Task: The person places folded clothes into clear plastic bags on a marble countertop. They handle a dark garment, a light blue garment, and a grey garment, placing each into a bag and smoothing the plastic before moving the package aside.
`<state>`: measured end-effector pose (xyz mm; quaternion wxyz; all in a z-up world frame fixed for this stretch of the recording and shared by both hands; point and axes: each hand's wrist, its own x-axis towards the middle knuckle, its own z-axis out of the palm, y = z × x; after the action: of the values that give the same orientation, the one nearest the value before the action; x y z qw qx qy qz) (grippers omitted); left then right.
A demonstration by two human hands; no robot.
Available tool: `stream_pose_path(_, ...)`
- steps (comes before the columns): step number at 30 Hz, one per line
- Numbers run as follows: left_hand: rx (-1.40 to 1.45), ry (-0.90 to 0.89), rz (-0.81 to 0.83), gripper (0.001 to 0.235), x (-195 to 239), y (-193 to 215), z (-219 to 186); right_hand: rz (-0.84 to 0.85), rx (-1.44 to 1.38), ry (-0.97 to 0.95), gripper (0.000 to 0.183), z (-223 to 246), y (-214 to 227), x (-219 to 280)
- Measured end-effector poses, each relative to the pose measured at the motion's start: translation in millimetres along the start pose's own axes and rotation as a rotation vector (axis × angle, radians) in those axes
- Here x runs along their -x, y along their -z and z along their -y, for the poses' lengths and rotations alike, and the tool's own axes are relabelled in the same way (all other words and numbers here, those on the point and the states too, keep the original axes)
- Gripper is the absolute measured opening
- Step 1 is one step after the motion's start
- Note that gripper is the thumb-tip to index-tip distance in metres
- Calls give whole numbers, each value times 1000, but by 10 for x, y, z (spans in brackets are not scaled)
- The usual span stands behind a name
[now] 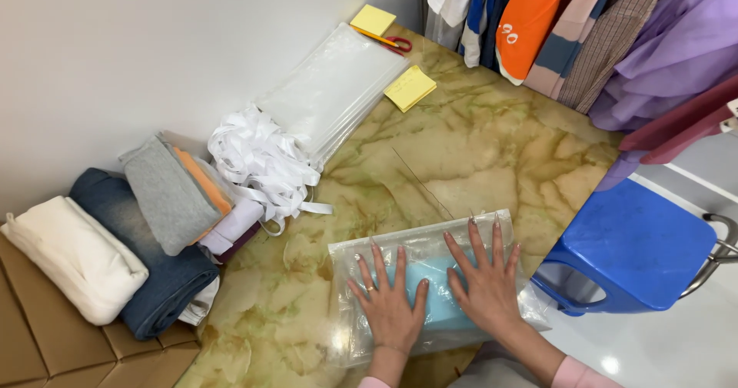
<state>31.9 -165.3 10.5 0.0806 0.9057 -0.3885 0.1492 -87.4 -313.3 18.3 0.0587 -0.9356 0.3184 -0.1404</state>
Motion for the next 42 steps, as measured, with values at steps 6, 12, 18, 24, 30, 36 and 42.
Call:
stream_pose_path(6, -182, -20, 2, 89, -24, -100, 103, 65, -28, -2, 67, -63, -67, 38)
stream_pose_path(12, -194, -15, 20, 89, -62, -89, 71, 101, -8, -16, 70, -106, -155, 34)
stream_pose_path(18, -175, -6, 27, 89, -62, -93, 51, 123, 8, -18, 70, -139, -233, 74)
stream_pose_path(24, -182, -6, 29, 89, -51, -117, 48, 157, 3, -29, 70, -133, -228, 63)
stream_pose_path(30, -178, -1, 11, 87, -64, -158, 40, 188, 0, -44, 68, -142, -268, 57)
stream_pose_path(36, -167, 2, -38, 84, -66, -324, 40, 281, -31, -81, 66, -158, -306, -5)
stream_pose_path(42, 106, 190, 931, 88, -621, 416, -66, 549, -49, -203, 69, -120, -179, -222)
